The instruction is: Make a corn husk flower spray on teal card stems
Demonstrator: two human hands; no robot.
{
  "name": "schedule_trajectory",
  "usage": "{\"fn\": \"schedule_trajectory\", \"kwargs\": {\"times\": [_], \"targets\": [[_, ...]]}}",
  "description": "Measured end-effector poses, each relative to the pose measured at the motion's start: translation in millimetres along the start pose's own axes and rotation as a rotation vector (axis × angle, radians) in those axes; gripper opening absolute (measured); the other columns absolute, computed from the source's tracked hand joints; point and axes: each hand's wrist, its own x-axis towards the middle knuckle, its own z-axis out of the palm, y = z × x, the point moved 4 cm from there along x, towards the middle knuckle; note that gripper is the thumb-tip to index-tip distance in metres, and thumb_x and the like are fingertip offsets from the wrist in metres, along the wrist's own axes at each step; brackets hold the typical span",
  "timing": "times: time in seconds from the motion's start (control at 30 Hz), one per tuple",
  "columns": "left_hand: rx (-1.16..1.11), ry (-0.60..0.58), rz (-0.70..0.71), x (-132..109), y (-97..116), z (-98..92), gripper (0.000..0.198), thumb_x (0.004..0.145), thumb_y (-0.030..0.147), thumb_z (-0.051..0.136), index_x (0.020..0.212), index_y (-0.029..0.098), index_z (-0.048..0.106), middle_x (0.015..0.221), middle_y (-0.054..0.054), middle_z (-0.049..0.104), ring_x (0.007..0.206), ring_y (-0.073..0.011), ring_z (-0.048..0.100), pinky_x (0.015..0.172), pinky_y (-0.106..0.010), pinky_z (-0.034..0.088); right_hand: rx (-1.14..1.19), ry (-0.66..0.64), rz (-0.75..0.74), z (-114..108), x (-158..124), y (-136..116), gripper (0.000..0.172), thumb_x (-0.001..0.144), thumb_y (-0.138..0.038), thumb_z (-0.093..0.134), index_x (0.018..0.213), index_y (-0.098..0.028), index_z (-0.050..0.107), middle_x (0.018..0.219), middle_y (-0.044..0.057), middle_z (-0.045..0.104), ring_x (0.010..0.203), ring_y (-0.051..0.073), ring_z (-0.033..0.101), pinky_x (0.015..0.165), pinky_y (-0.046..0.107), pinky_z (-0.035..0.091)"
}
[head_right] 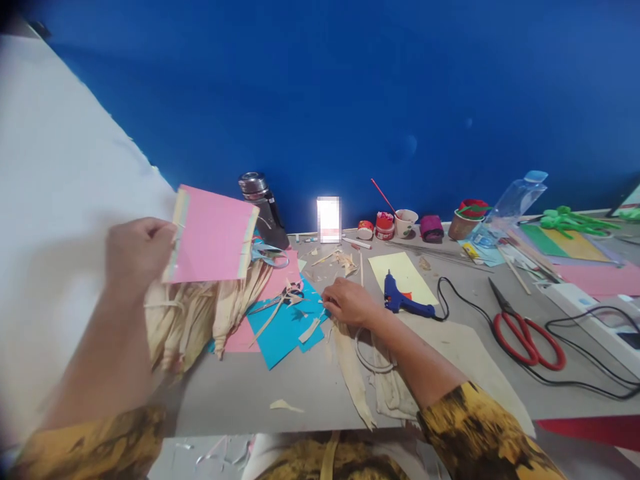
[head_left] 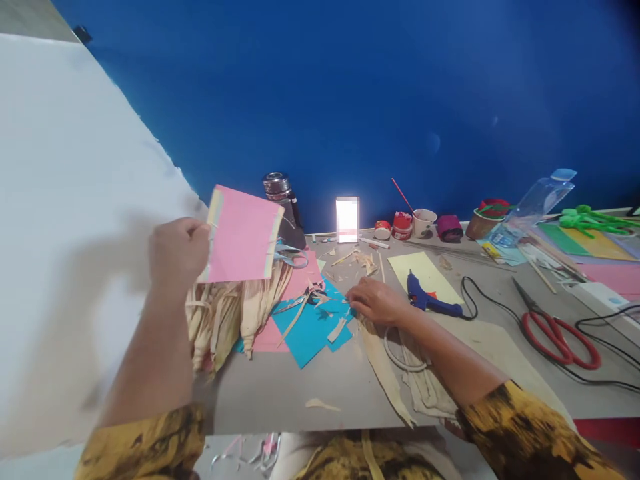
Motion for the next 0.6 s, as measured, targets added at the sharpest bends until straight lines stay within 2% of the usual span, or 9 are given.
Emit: {"fn": "schedule_trajectory", "kwargs": {"times": [0.1,0.13,0.23,0.3,0.33,0.43,0.53,0.6], "targets": [[0.138,0.011,-0.058,21.6,-20.5,-14.5,0.032,0.083,0.032,0.048,0.093,0.013,0.072,0.08,-0.008,0.068,0.073,-0.0214,0.055,0.077,-0.035,0.045,0.035,0.116,-0.014,-3.1,-0.5,1.4,0.013,0.091,-0.023,0.054,0.095,-0.018,0.065,0.085,0.008,0.067,0.088,0.022,0.055,0.076,0.031,0.04],[0.181,-0.032,-0.082,25.4,-25.1,-15.9,0.033,0.084,0.031,0.047,0.096,0.012,0.071,0.085,-0.01,0.068,0.076,-0.0231,0.055,0.079,-0.038,0.045,0.046,0.158,-0.011,-4.5,-0.9,2.1,0.012,0.091,-0.024,0.054,0.094,-0.018,0.065,0.085,0.008,0.066,0.088,0.021,0.055,0.075,0.031,0.04],[0.302,-0.097,-0.147,19.9,-29.5,-16.8,0.04,0.085,0.028,0.047,0.115,0.008,0.062,0.106,-0.018,0.064,0.088,-0.0297,0.055,0.08,-0.047,0.045,0.064,0.258,0.02,-7.6,-2.2,5.0,0.011,0.092,-0.024,0.054,0.09,-0.019,0.064,0.085,0.008,0.066,0.086,0.021,0.056,0.076,0.031,0.04],[0.298,0.06,-0.087,5.0,-22.0,-19.5,0.046,0.087,0.027,0.043,0.129,0.01,0.052,0.116,-0.018,0.061,0.094,-0.0306,0.055,0.082,-0.049,0.044,0.066,0.294,0.041,-8.5,-2.9,7.6,0.011,0.091,-0.024,0.055,0.088,-0.019,0.064,0.084,0.007,0.065,0.084,0.02,0.057,0.075,0.03,0.04],[0.27,0.107,-0.031,-3.8,-17.4,-18.2,0.044,0.089,0.027,0.041,0.129,0.014,0.053,0.114,-0.016,0.063,0.095,-0.0298,0.055,0.083,-0.048,0.043,0.064,0.306,0.052,-8.7,-3.2,9.0,0.011,0.091,-0.025,0.056,0.088,-0.019,0.064,0.083,0.007,0.065,0.083,0.02,0.057,0.075,0.03,0.04],[0.244,0.106,0.083,-22.9,-11.4,-6.2,0.036,0.091,0.03,0.04,0.114,0.017,0.064,0.105,-0.012,0.067,0.095,-0.0266,0.055,0.081,-0.04,0.043,0.051,0.33,0.068,-9.2,-3.5,12.2,0.011,0.09,-0.025,0.057,0.084,-0.019,0.065,0.08,0.006,0.065,0.081,0.019,0.057,0.073,0.029,0.04],[0.25,0.092,0.061,-23.1,-20.7,5.6,0.035,0.09,0.03,0.042,0.111,0.017,0.066,0.103,-0.01,0.068,0.089,-0.0238,0.055,0.078,-0.036,0.043,0.037,0.336,0.068,-9.8,-3.2,12.9,0.011,0.09,-0.025,0.057,0.083,-0.019,0.064,0.078,0.006,0.064,0.079,0.019,0.056,0.072,0.029,0.039],[0.205,0.049,0.101,-17.8,-26.9,13.0,0.033,0.089,0.031,0.045,0.107,0.016,0.068,0.099,-0.007,0.069,0.088,-0.0221,0.056,0.078,-0.034,0.042,0.029,0.337,0.064,-10.2,-3.0,12.4,0.012,0.09,-0.026,0.057,0.083,-0.019,0.064,0.077,0.005,0.063,0.078,0.019,0.056,0.071,0.029,0.038]]}}
